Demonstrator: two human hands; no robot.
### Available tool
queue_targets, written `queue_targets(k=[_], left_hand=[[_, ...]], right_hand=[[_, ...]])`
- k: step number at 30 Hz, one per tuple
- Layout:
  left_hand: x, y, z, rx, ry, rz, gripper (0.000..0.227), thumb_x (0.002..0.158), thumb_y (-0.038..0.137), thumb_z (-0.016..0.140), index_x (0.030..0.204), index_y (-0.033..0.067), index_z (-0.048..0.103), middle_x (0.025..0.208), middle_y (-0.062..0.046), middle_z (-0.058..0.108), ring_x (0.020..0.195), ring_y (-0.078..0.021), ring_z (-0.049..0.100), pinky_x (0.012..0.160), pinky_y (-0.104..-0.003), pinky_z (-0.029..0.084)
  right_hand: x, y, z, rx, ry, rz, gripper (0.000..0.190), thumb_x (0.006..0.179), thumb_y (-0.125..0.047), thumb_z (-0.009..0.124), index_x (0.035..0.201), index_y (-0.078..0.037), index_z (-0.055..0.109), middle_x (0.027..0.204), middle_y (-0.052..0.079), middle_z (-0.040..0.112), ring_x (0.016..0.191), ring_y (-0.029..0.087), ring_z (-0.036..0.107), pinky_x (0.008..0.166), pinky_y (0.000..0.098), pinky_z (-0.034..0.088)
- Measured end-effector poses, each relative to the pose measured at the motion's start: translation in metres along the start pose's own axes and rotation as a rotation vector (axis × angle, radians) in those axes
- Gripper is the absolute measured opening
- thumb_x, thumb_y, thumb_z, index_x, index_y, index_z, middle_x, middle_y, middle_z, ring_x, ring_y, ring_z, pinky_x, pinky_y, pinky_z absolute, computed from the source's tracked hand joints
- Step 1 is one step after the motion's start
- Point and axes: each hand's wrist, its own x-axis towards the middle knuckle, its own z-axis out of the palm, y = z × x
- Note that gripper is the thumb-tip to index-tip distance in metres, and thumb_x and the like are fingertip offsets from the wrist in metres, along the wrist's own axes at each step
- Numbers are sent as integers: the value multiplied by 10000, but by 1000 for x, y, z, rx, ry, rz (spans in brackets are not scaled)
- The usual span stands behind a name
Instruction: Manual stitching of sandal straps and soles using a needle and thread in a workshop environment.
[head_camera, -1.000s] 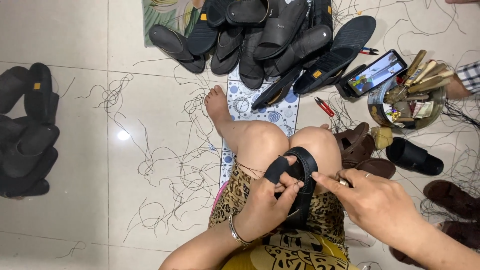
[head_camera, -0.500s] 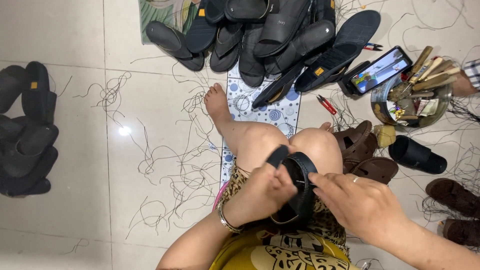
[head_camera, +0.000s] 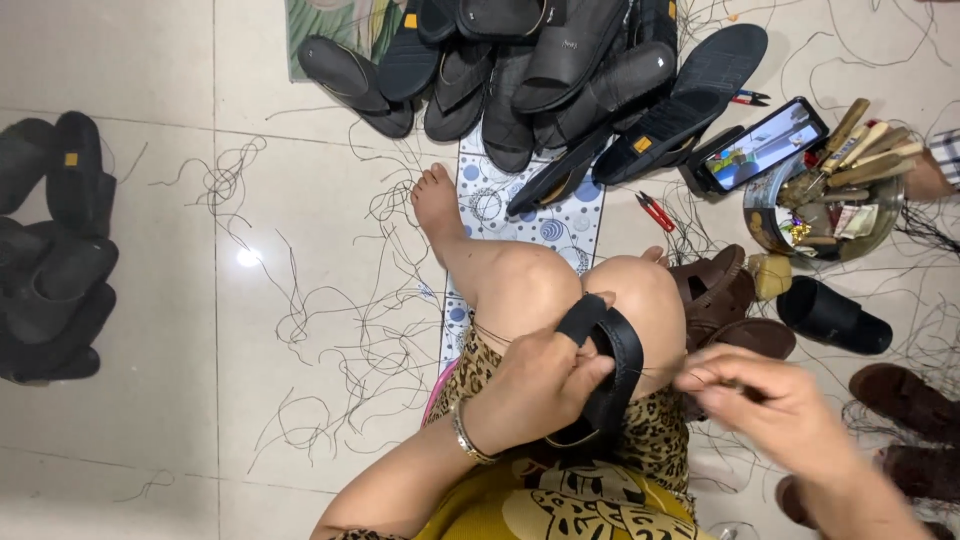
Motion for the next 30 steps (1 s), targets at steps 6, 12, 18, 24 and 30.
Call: queue_targets(k=[6,12,18,24,30], left_hand=[[-3,-23,24,-119,180,-29,265,1003,179,571,1256,102,570,541,59,389,462,-142,419,521,-315,399],[-16,-13,4,-327,301,-206,183,954,233,677,1010,121,543,605,67,535,534,-99,543,734,-305,492],[-33,29,1,-637,192,57,260,974,222,675,752,150,561,1295,-141,650,1116,-192,633,1015,-331,515],[-29,-22,22,-777,289,-93,293,993,183,672,1255,57,642,683,122,389,661,-30,437,799,-240,457],[-42,-35,-24,-309,147,-306,321,921,288,746,827,139,478,766,7,646,1034,-94,738,683,-252,520]], right_hand=[[8,-18,54,582,-46,-278,323,1065,-184,507,780,-61,595,782,70,599,503,115,479,455,242,462],[3,-49,48,254,-208,-365,100,998,-128,564,1013,-79,650,668,23,649,654,167,623,646,313,561],[22,-34,98,-705,358,-794,102,875,-55,715,967,-42,672,813,55,732,561,89,621,495,241,546],[52,-18,87,-755,464,-767,61,921,-32,693,880,-4,658,852,113,735,686,193,685,568,296,536],[58,63,-53,-754,898,-515,138,1170,44,580,1131,60,711,1077,178,729,947,277,691,847,367,570]])
